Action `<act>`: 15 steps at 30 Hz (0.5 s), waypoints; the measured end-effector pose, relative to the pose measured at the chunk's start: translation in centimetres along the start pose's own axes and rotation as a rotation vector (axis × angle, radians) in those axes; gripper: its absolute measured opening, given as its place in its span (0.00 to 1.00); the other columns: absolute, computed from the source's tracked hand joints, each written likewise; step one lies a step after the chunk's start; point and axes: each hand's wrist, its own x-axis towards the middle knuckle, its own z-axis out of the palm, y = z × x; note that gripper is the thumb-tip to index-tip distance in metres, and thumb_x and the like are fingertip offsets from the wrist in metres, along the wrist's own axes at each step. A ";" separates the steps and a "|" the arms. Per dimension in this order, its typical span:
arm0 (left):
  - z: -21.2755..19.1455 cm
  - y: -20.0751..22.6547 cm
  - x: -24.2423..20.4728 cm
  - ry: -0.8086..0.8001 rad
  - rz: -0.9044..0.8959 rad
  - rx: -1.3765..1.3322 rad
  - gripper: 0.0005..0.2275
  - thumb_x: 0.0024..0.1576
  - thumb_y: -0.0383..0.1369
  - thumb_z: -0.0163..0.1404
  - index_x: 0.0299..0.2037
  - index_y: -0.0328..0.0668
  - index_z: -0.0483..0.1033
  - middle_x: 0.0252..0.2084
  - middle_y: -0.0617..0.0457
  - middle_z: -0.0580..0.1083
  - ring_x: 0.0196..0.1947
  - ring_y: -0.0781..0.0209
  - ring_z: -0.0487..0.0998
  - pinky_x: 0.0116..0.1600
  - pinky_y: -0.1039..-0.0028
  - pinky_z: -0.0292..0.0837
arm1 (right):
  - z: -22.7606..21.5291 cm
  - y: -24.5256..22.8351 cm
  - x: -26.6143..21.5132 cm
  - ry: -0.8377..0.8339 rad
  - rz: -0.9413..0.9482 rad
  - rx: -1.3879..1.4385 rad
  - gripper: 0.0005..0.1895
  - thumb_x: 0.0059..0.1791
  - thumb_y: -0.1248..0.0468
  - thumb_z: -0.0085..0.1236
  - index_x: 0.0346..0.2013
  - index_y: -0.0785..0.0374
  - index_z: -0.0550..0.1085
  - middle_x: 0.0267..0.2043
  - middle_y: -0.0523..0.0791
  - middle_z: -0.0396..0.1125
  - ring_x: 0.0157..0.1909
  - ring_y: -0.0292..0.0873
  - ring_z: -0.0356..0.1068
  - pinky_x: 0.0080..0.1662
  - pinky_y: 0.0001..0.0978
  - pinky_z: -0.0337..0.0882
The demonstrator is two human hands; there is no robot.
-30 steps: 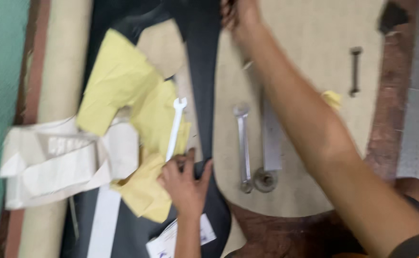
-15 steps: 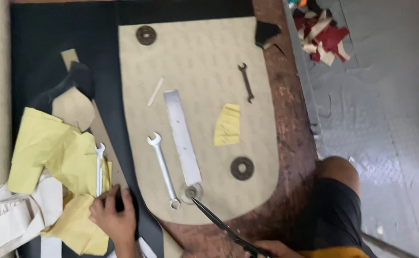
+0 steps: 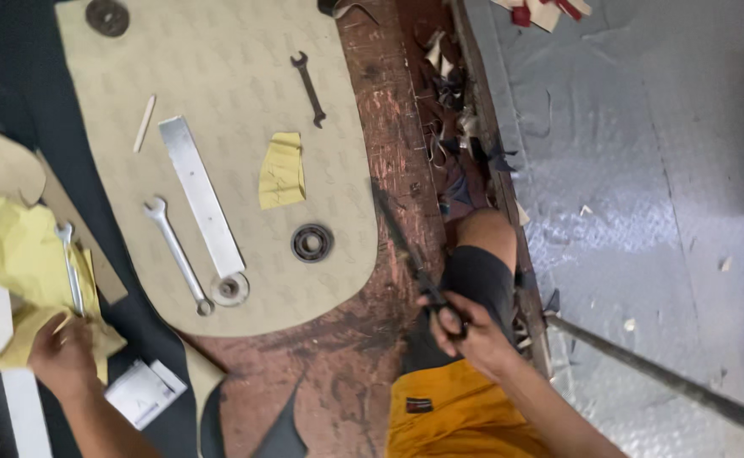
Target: The person cuts a shape out of black vinyl using shears. They place a light-colored template on the vinyl, mark around it with a white tool, and then cut the vinyl along the marked lines.
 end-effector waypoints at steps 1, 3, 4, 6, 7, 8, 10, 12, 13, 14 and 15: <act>0.5 2.7 -1.5 -0.091 0.144 0.715 0.15 0.65 0.31 0.53 0.60 0.33 0.74 0.45 0.36 0.78 0.43 0.40 0.77 0.42 0.58 0.69 | -1.6 -1.0 -0.4 0.073 -0.004 0.117 0.24 0.56 0.55 0.49 0.58 0.72 0.70 0.24 0.43 0.58 0.25 0.37 0.56 0.31 0.28 0.58; 4.6 6.3 -5.7 -0.143 0.262 1.404 0.20 0.58 0.32 0.59 0.60 0.35 0.76 0.43 0.30 0.77 0.44 0.28 0.76 0.41 0.44 0.71 | -4.3 -2.3 -0.8 0.088 -0.036 0.209 0.25 0.55 0.55 0.50 0.58 0.72 0.69 0.25 0.43 0.58 0.26 0.37 0.56 0.31 0.30 0.58; 6.6 8.0 -8.3 -0.169 0.435 1.186 0.19 0.60 0.30 0.57 0.61 0.33 0.75 0.47 0.31 0.76 0.48 0.31 0.76 0.49 0.47 0.72 | -5.9 -2.8 -1.0 0.135 -0.058 0.327 0.26 0.53 0.55 0.51 0.58 0.71 0.68 0.26 0.43 0.58 0.27 0.37 0.57 0.30 0.31 0.58; 11.9 10.2 -14.5 -0.221 0.733 0.888 0.19 0.61 0.24 0.54 0.62 0.33 0.70 0.53 0.33 0.75 0.55 0.38 0.76 0.58 0.58 0.72 | -9.6 -3.5 -0.3 0.161 -0.090 0.386 0.25 0.53 0.54 0.51 0.58 0.70 0.67 0.26 0.42 0.57 0.26 0.36 0.56 0.30 0.31 0.58; 14.5 11.1 -19.5 -0.306 -0.231 0.696 0.33 0.58 0.14 0.47 0.76 0.46 0.66 0.34 0.20 0.74 0.28 0.30 0.74 0.28 0.57 0.66 | -11.6 -3.6 -0.4 0.219 -0.118 0.463 0.25 0.54 0.53 0.51 0.58 0.69 0.67 0.27 0.41 0.57 0.26 0.35 0.55 0.31 0.30 0.58; 17.6 12.2 -23.2 -0.311 -0.510 0.596 0.32 0.58 0.15 0.47 0.76 0.46 0.66 0.35 0.20 0.74 0.29 0.31 0.74 0.29 0.57 0.66 | -13.3 -3.7 -0.4 0.195 -0.107 0.453 0.25 0.54 0.53 0.51 0.58 0.69 0.67 0.27 0.41 0.57 0.26 0.35 0.55 0.31 0.30 0.58; 23.7 15.2 -28.3 -0.475 -0.490 0.442 0.32 0.58 0.16 0.48 0.75 0.46 0.67 0.36 0.21 0.74 0.30 0.31 0.74 0.31 0.57 0.67 | -16.7 -4.9 -0.4 0.173 -0.182 0.529 0.27 0.56 0.53 0.53 0.59 0.72 0.68 0.27 0.41 0.56 0.25 0.34 0.54 0.30 0.28 0.57; 28.8 18.0 -30.5 -0.711 -0.201 0.307 0.31 0.58 0.17 0.48 0.74 0.46 0.67 0.37 0.22 0.74 0.31 0.31 0.74 0.32 0.57 0.67 | -19.6 -7.1 -0.2 0.151 -0.148 0.497 0.27 0.54 0.50 0.53 0.59 0.69 0.68 0.25 0.40 0.57 0.23 0.35 0.55 0.29 0.31 0.58; 30.4 19.2 -31.4 -0.754 -0.166 0.282 0.30 0.58 0.17 0.49 0.74 0.46 0.67 0.38 0.23 0.74 0.32 0.32 0.74 0.33 0.57 0.67 | -20.4 -8.0 -0.7 0.144 -0.114 0.467 0.28 0.52 0.48 0.52 0.58 0.65 0.69 0.24 0.40 0.57 0.22 0.37 0.55 0.28 0.33 0.59; 31.3 20.2 -32.8 -0.794 -0.134 0.258 0.30 0.58 0.18 0.49 0.73 0.45 0.68 0.39 0.23 0.74 0.33 0.32 0.74 0.34 0.57 0.67 | -20.7 -8.9 -1.3 0.146 -0.088 0.459 0.28 0.52 0.48 0.52 0.58 0.65 0.69 0.24 0.40 0.57 0.22 0.37 0.55 0.28 0.33 0.59; 32.0 21.1 -34.1 -0.822 -0.117 0.241 0.29 0.58 0.18 0.49 0.73 0.45 0.68 0.39 0.23 0.74 0.33 0.32 0.74 0.35 0.57 0.67 | -20.9 -10.0 -1.3 0.153 -0.170 0.445 0.27 0.55 0.49 0.53 0.59 0.67 0.69 0.25 0.40 0.57 0.23 0.36 0.55 0.31 0.31 0.58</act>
